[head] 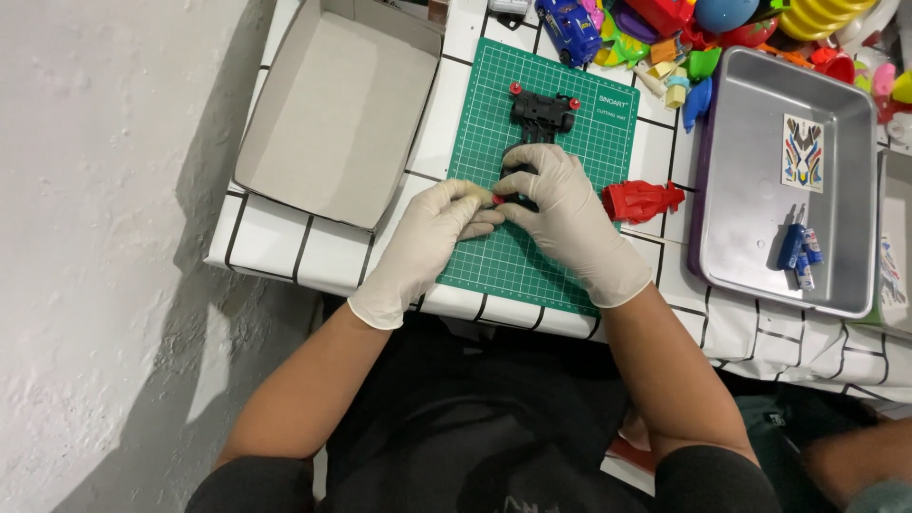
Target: Assembling a small plastic toy car model by attaching gears, wheels, and a red body shell to a black chassis.
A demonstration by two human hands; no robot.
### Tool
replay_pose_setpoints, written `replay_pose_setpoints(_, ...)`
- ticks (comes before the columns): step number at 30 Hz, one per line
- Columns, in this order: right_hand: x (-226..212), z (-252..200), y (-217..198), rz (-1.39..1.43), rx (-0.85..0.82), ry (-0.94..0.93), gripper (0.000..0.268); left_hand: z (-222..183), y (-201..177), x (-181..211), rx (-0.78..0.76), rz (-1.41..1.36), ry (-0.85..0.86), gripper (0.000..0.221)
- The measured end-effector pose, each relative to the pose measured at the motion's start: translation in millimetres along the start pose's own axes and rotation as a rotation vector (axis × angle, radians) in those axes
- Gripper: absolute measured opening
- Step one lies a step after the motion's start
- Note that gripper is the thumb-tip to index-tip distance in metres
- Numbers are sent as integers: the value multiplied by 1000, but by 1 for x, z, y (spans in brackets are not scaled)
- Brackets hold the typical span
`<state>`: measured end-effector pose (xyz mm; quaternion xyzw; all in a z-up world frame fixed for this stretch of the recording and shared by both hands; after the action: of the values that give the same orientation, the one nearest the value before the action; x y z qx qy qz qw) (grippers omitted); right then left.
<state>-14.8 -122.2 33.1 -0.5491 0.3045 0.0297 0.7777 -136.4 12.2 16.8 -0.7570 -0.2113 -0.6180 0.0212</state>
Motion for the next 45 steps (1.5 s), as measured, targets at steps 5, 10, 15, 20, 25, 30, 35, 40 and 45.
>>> replay_pose_setpoints(5, -17, -10, -17, 134, 4, 79, 20, -1, -3, 0, -5, 21, 13, 24)
replay_pose_setpoints(10, -35, -20, -24, 179, 184, -41, 16, -12, -3, 5, 137, 253, 115, 16)
replay_pose_setpoints(15, -57, -34, -19, 602, 281, 19, 18, -22, 4, 7, 27, 31, 181, 12)
replay_pose_setpoints(20, -71, -40, -20, 744, 272, 46, 19, -19, 2, -5, -157, -119, 221, 30)
replay_pose_setpoints(25, -68, -45, -25, 821, 214, 105, 14, -19, 5, -7, -206, -125, 218, 36)
replay_pose_setpoints(30, -61, -44, -28, 837, 155, 165, 13, -18, 9, -4, -205, -92, 218, 32)
replay_pose_setpoints(35, -51, -39, -29, 791, 134, 165, 13, -16, 11, -5, -207, -57, 224, 31)
replay_pose_setpoints(40, -34, -27, -40, 685, 206, 138, 12, -9, -1, 1, 107, 417, 365, 30)
replay_pose_setpoints(45, -25, -6, -33, 434, 144, 52, 12, 10, -1, -15, 258, 1204, 556, 27)
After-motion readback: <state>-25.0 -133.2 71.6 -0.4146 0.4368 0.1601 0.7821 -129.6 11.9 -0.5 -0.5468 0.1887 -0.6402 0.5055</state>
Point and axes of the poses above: each hand's wrist, its own z-axis towards the middle knuckle, its own y-axis out of the palm, x = y × z, the point moved 2 cm from there along z, towards the middle knuckle, and after that the axes turned 10 degrees about z, right-handed, at the moved point
